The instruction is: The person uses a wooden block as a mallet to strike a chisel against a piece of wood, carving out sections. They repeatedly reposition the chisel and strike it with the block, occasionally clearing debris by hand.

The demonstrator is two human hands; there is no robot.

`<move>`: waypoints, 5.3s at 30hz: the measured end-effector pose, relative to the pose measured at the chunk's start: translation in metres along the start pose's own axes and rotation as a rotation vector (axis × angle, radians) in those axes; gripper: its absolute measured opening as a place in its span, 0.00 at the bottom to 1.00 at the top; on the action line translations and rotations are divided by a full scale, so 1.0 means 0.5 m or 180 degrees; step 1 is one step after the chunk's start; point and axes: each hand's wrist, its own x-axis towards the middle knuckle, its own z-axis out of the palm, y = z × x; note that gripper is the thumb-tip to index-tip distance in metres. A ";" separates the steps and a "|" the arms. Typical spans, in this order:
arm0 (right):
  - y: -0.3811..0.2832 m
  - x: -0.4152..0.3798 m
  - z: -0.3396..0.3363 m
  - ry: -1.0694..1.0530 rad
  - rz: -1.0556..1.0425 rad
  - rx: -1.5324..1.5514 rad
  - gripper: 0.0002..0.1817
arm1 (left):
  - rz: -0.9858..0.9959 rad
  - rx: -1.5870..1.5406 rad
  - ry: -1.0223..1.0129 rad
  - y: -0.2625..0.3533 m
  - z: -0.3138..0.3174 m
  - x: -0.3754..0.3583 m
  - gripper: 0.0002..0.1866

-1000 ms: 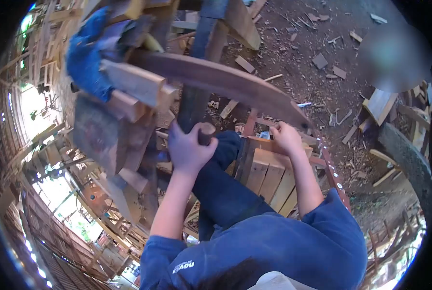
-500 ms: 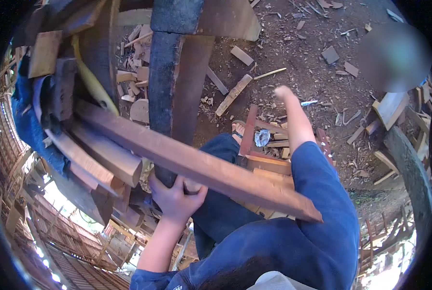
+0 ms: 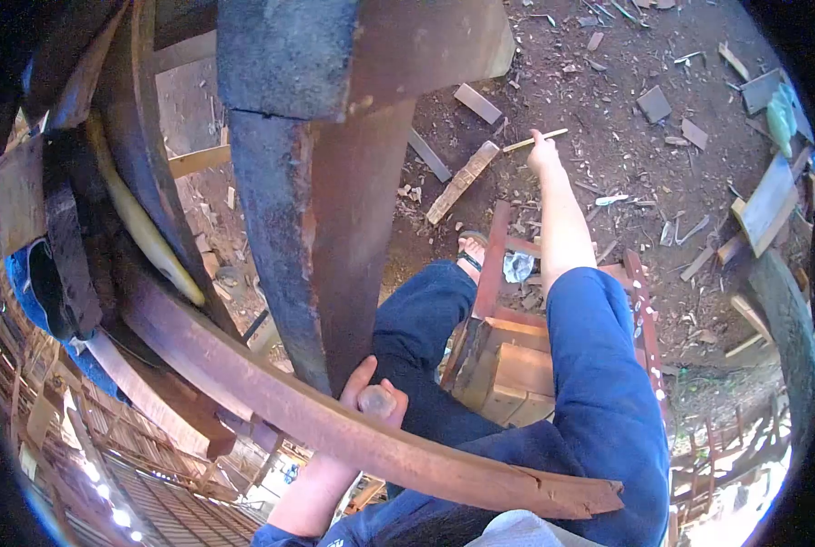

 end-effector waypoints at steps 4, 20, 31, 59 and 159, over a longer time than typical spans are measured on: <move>-0.008 0.005 -0.008 0.0019 0.0068 -0.0275 0.23 | 0.0007 0.0193 0.0000 0.013 -0.006 0.007 0.18; 0.003 0.098 0.118 0.0381 0.0485 0.1458 0.29 | 0.0782 0.1986 0.0350 0.049 -0.032 0.027 0.18; 0.022 0.049 0.088 0.1105 0.0868 0.1575 0.13 | 0.1073 0.2540 0.0405 0.045 -0.025 0.038 0.17; -0.050 0.051 0.295 -0.0058 -0.0346 -0.1332 0.11 | 0.0623 0.1649 0.0593 0.036 -0.018 0.033 0.17; -0.752 -1.476 -0.098 -0.0738 -0.1336 -0.0269 0.08 | -0.2188 -0.6500 0.2197 -0.861 -0.512 -0.502 0.10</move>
